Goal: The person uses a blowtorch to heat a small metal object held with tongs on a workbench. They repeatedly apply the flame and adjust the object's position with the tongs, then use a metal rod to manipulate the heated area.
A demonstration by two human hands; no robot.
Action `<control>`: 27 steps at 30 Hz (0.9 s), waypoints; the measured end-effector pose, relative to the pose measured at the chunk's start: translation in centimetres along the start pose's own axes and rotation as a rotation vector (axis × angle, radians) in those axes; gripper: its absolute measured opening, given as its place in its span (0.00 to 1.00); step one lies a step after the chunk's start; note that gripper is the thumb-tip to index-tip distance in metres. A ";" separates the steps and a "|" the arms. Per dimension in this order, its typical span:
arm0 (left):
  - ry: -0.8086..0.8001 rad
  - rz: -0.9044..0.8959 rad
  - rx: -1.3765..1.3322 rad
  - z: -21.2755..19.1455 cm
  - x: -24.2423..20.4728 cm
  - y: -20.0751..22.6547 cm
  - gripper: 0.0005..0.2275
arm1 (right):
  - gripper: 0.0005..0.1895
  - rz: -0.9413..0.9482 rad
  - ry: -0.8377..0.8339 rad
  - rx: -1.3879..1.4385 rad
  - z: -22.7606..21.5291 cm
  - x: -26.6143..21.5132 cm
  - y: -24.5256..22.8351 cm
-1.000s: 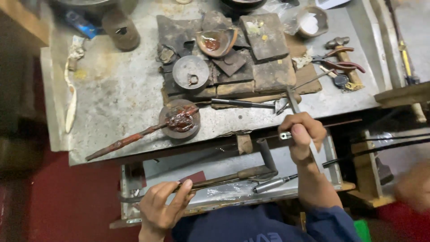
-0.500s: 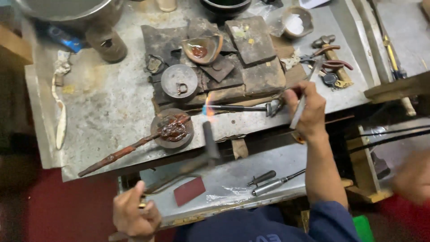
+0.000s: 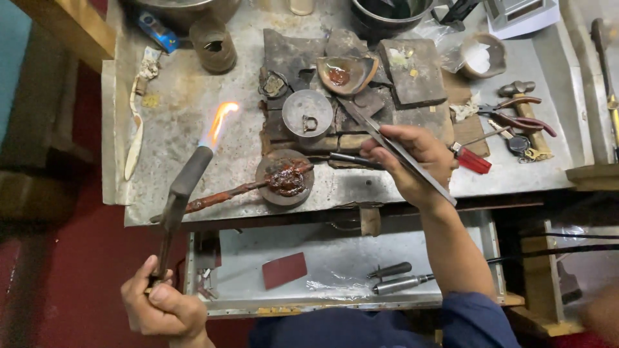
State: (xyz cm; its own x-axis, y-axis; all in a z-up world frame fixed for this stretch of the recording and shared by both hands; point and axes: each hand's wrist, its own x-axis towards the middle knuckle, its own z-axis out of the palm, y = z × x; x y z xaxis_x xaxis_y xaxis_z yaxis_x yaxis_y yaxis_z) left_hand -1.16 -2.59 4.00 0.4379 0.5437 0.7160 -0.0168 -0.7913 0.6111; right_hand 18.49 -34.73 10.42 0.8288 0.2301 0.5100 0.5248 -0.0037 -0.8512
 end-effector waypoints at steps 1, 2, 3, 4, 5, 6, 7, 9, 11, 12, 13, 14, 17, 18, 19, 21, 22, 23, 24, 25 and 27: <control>0.004 -0.001 0.001 -0.1 0.0 -0.1 0.22 | 0.16 -0.003 -0.004 0.000 0.1 0.6 0.5; -0.002 -0.016 -0.007 -0.1 -0.1 -0.2 0.22 | 0.16 -0.095 0.022 -0.221 0.2 1.1 1.0; -0.008 -0.030 -0.014 -0.2 -0.2 -0.3 0.22 | 0.15 -0.187 0.045 -0.443 0.3 1.6 1.5; -0.008 -0.033 -0.014 -0.2 -0.3 -0.6 0.22 | 0.15 -0.187 0.043 -0.444 0.5 1.8 1.5; 0.001 -0.030 -0.022 -0.2 -0.4 -0.9 0.22 | 0.15 -0.221 0.018 -0.477 0.8 2.0 1.6; 0.011 -0.027 -0.032 -0.1 -0.4 -1.2 0.22 | 0.14 -0.256 -0.006 -0.511 1.0 2.3 1.7; 0.012 -0.030 -0.033 -0.1 -0.4 -1.3 0.22 | 0.14 -0.257 -0.009 -0.513 1.4 2.0 1.6; 0.019 -0.024 -0.045 -0.1 -0.3 -1.5 0.23 | 0.14 -0.261 -0.004 -0.511 1.9 1.5 1.4; 0.014 -0.041 -0.048 0.1 -0.6 -1.9 0.22 | 0.15 -0.236 0.001 -0.543 2.4 0.9 1.4; 0.007 -0.053 -0.054 0.2 -0.7 -2.1 0.22 | 0.15 -0.211 0.010 -0.576 2.6 0.5 1.4; 0.004 -0.053 -0.053 0.2 -0.6 -2.1 0.22 | 0.15 -0.207 0.011 -0.576 2.9 0.5 1.3; -0.008 -0.047 -0.059 0.3 -0.6 -2.0 0.22 | 0.15 -0.201 -0.004 -0.553 3.2 0.6 1.2; -0.024 -0.044 -0.066 0.3 -0.5 -1.9 0.21 | 0.15 -0.188 -0.025 -0.477 3.2 1.0 0.9; -0.031 -0.047 -0.064 0.2 -0.6 -1.9 0.21 | 0.15 -0.178 -0.032 -0.423 3.1 1.2 0.9; -0.026 -0.050 -0.060 0.1 -0.7 -2.2 0.21 | 0.15 -0.180 -0.037 -0.420 2.8 1.6 0.9; -0.043 -0.017 -0.085 0.0 -1.0 -2.8 0.20 | 0.13 -0.077 -0.024 -0.331 1.9 2.2 1.0; -0.045 -0.016 -0.083 0.0 -0.8 -2.7 0.20 | 0.13 -0.076 -0.024 -0.330 1.7 3.0 0.7; -0.052 -0.005 -0.069 0.0 -0.7 -2.6 0.20 | 0.12 -0.040 -0.080 -0.322 1.4 3.8 0.4; -0.058 0.006 -0.058 0.0 -0.6 -2.5 0.20 | 0.12 -0.006 -0.135 -0.316 1.1 4.6 0.0; -0.057 0.008 -0.059 0.1 -0.6 -2.4 0.20 | 0.12 -0.007 -0.134 -0.316 1.3 5.3 -0.3; -0.041 -0.017 -0.088 0.2 -0.7 -2.4 0.20 | 0.11 -0.065 -0.241 -0.262 1.5 6.6 -0.8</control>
State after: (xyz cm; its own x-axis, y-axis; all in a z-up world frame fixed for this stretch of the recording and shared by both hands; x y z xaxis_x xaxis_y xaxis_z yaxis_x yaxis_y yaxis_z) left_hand -1.22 -1.15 1.99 0.4750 0.5436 0.6921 -0.0869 -0.7536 0.6515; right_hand 23.23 -31.71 14.30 0.7390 0.4608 0.4914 0.6326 -0.2238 -0.7414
